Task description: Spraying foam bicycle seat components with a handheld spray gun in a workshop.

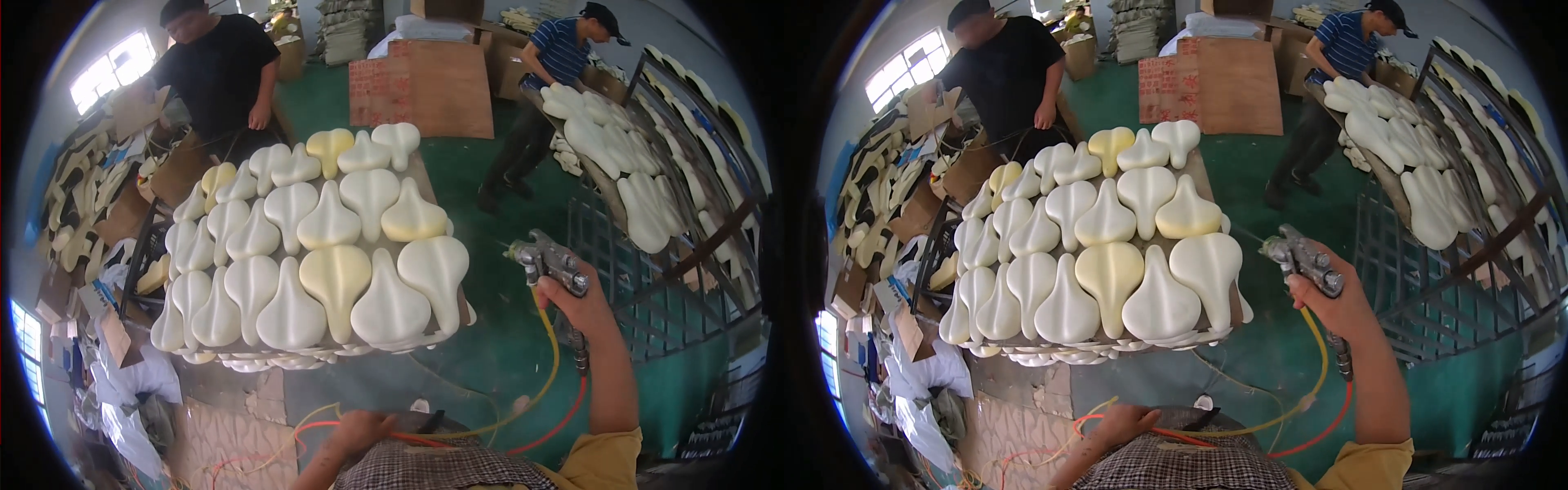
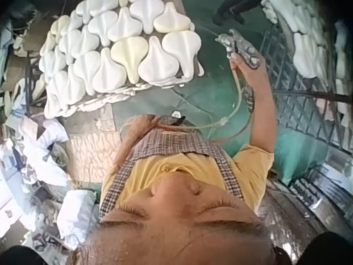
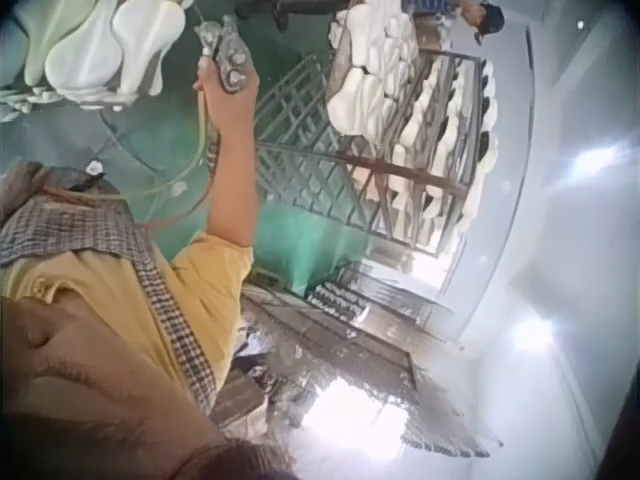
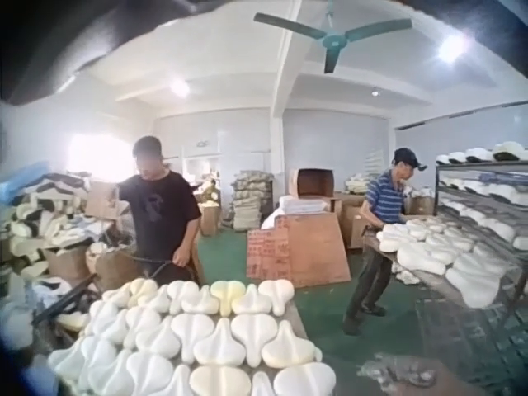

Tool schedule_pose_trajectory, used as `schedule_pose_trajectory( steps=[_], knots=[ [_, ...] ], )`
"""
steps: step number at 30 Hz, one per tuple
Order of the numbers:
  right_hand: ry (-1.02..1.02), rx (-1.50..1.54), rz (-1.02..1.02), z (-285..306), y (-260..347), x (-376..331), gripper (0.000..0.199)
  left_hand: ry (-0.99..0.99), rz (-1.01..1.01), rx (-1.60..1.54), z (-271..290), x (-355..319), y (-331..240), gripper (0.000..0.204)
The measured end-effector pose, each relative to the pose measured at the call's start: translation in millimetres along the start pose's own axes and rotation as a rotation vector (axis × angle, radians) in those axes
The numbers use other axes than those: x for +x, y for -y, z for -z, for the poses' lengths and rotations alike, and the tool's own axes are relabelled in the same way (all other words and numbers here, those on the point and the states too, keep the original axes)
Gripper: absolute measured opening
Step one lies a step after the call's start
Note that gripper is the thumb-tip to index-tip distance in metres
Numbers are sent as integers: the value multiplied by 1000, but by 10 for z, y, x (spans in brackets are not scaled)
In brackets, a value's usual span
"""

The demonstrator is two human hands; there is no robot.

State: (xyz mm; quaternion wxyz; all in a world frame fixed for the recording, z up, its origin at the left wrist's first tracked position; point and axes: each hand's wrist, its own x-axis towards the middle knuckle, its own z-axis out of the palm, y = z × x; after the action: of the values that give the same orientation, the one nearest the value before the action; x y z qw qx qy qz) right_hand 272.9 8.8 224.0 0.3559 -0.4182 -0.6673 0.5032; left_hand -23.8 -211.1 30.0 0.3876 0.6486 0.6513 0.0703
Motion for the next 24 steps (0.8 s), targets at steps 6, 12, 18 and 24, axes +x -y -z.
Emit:
schedule_pose_trajectory(
  steps=[6, 12, 18, 24],
  knots=[
    [-57, 20, -24, -198, 201, -439, 41, 74, -20, 31, 38, -178, 204, 44],
    [-93, -71, -40, -401, 337, -826, 40, 273, 30, 59, 91, -437, 312, 52],
    [-116, -54, -106, -704, 432, -1354, 40, 251, -51, 23, -41, -742, 622, 50],
    [-225, -103, -75, -854, 507, -1671, 40, 299, -93, 62, -76, -915, 769, 50]
  ],
)
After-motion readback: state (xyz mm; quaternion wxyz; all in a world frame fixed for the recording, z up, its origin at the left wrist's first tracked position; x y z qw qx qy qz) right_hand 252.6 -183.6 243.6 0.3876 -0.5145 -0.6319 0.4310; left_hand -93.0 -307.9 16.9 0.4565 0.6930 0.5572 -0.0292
